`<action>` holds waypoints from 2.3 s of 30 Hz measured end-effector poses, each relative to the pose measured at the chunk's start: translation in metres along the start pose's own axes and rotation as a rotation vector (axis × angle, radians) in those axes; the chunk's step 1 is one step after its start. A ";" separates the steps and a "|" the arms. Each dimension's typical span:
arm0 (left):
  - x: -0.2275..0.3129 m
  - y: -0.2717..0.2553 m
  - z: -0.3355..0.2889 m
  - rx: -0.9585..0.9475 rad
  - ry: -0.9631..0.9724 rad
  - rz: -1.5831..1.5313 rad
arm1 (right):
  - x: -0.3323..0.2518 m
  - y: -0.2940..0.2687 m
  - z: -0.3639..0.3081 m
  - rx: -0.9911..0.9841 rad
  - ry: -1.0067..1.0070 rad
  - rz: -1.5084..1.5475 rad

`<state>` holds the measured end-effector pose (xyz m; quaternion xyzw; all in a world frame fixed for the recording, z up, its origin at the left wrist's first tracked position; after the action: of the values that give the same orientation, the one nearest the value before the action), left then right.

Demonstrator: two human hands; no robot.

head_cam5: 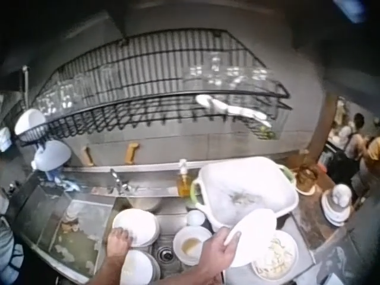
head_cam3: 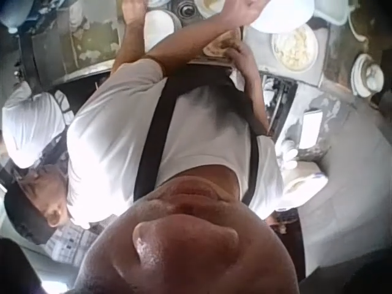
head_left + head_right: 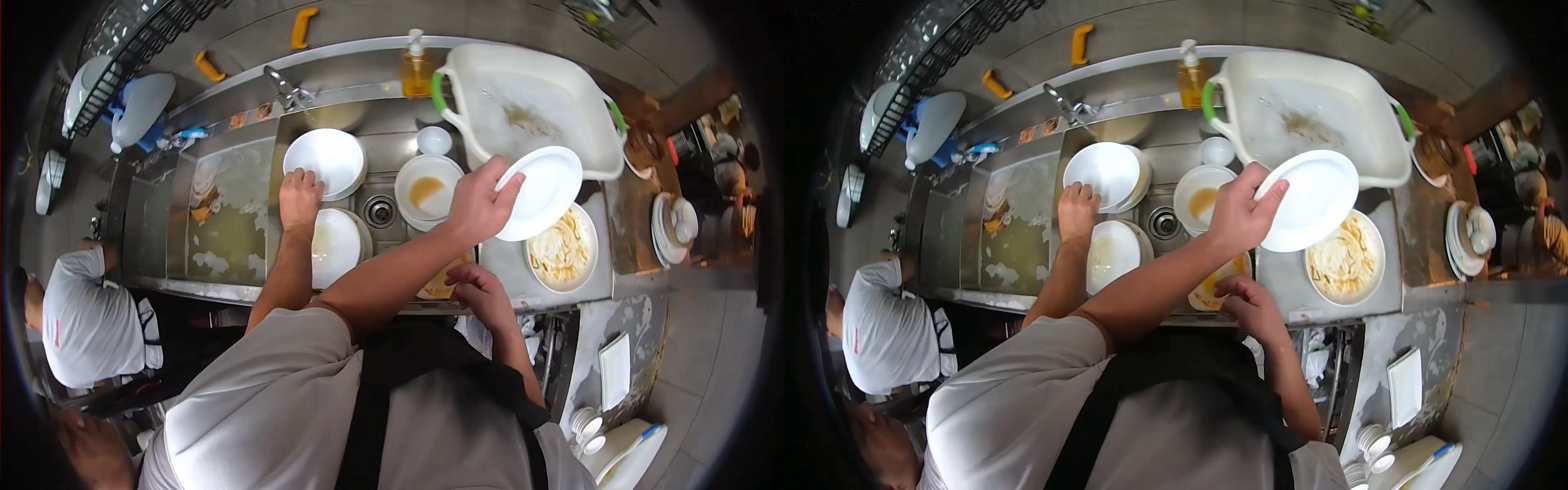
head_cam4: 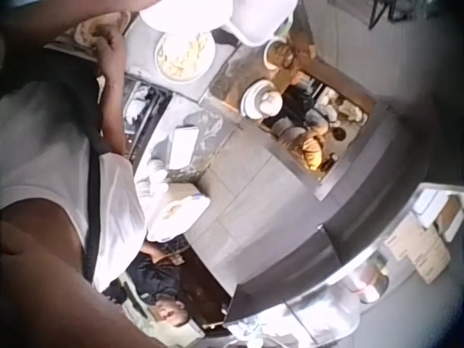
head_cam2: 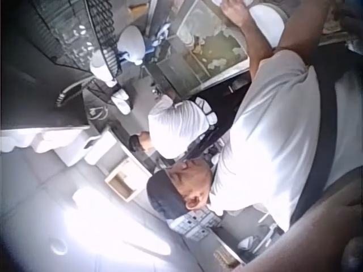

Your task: Washing and rinsing various dishes, bowls, and steamer baskets in a restaurant sink.

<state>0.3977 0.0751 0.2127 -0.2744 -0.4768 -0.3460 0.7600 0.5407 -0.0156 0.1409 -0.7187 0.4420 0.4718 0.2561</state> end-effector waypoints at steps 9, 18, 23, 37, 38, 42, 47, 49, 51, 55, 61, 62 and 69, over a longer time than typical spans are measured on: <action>-0.035 -0.065 0.010 0.035 -0.207 0.013 | 0.025 0.003 0.016 0.102 0.213 0.398; -0.016 -0.043 -0.022 0.133 -0.327 -0.254 | 0.043 -0.036 0.010 -0.008 0.165 0.499; -0.021 -0.026 -0.057 0.159 -0.317 -0.252 | 0.052 -0.074 -0.004 0.066 0.192 0.466; -0.025 -0.029 -0.076 0.226 -0.509 -0.299 | 0.074 -0.095 -0.018 0.045 0.193 0.521; -0.030 -0.032 -0.076 0.244 -0.536 -0.303 | 0.077 -0.096 -0.018 0.048 0.201 0.521; -0.069 -0.073 -0.057 0.427 -0.489 -0.215 | 0.072 -0.084 -0.005 0.144 0.083 0.379; -0.084 -0.167 0.008 0.647 -0.450 0.021 | 0.038 -0.027 0.025 0.047 0.080 0.348; -0.110 -0.221 0.029 0.674 -0.247 0.014 | 0.025 0.024 0.043 -0.039 0.140 0.402; -0.118 -0.260 0.045 0.689 -0.283 0.059 | 0.014 0.070 0.067 -0.112 0.186 0.458; -0.139 -0.336 0.059 0.812 -0.221 0.147 | 0.025 0.174 0.153 -0.193 0.429 0.508; -0.134 -0.427 0.042 0.742 -0.296 0.333 | 0.075 0.315 0.319 0.185 0.740 0.538; -0.138 -0.428 0.045 0.691 -0.309 0.337 | 0.095 0.315 0.349 0.226 0.731 0.590; -0.171 -0.465 0.043 0.495 -0.439 0.188 | 0.095 0.312 0.358 0.134 0.281 -0.006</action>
<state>-0.0446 -0.1311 0.1137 -0.1924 -0.6711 -0.0808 0.7114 0.1212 0.0786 -0.0813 -0.7602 0.5020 0.3351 0.2405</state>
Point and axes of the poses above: each hand's wrist, its own z-axis towards the middle knuckle, its own y-axis out of the palm, x = y × z, the point moved 2 cm from there along z, towards the middle knuckle, and after that the axes turned 13 degrees about x, right-handed, at the moved point
